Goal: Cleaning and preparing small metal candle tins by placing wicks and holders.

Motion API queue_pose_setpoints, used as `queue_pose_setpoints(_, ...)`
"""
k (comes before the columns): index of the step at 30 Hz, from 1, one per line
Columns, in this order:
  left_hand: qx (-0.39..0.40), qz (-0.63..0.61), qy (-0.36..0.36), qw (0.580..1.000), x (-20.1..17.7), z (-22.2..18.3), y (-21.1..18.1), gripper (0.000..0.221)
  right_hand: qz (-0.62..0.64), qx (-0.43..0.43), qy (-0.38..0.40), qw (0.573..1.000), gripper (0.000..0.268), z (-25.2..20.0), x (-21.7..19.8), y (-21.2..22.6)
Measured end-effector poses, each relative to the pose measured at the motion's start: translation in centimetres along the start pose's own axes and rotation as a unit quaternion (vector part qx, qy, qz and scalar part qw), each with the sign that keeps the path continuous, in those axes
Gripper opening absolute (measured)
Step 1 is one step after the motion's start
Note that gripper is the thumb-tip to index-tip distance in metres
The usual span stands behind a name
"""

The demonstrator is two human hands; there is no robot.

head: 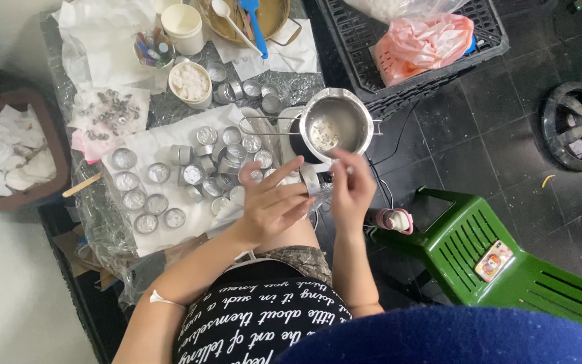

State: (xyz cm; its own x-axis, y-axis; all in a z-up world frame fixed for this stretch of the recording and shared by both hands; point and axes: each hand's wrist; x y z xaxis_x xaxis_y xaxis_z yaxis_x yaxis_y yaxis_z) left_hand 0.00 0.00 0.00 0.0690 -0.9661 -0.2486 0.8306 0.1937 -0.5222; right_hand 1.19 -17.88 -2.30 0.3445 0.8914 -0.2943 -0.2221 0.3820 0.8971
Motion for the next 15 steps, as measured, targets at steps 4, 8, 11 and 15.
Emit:
queue_pose_setpoints(4,0.02,0.054,0.014,0.998,-1.0,-0.8,0.3,0.015,-0.235,-0.065,-0.007,0.97,0.03,3.5,-0.9,0.5)
queue_pose_setpoints(8,0.044,0.09,0.014,0.995,-2.1,-0.6,0.2,0.017,-0.313,-0.064,0.025,0.947,0.033,4.4,-0.7,1.2)
queue_pose_setpoints(11,0.029,0.059,-0.007,0.998,-2.5,-0.6,-0.2,0.017,-0.289,-0.035,0.045,0.956,0.025,4.4,-0.2,2.0)
queue_pose_setpoints(15,-0.071,-0.077,-0.059,0.993,-2.3,-1.0,-1.0,0.016,-0.233,0.033,0.042,0.971,0.022,4.1,0.1,0.9)
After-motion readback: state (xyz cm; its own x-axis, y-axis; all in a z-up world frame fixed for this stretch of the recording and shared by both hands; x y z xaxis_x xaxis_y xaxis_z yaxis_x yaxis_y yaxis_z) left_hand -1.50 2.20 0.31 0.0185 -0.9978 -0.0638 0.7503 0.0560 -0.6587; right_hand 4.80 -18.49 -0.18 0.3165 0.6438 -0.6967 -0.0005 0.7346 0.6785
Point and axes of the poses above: each hand's wrist, its own z-axis towards the middle knuckle, its own x-axis out of the palm, y = z × x, and after that the axes turned 14 degrees about -z, right-handed
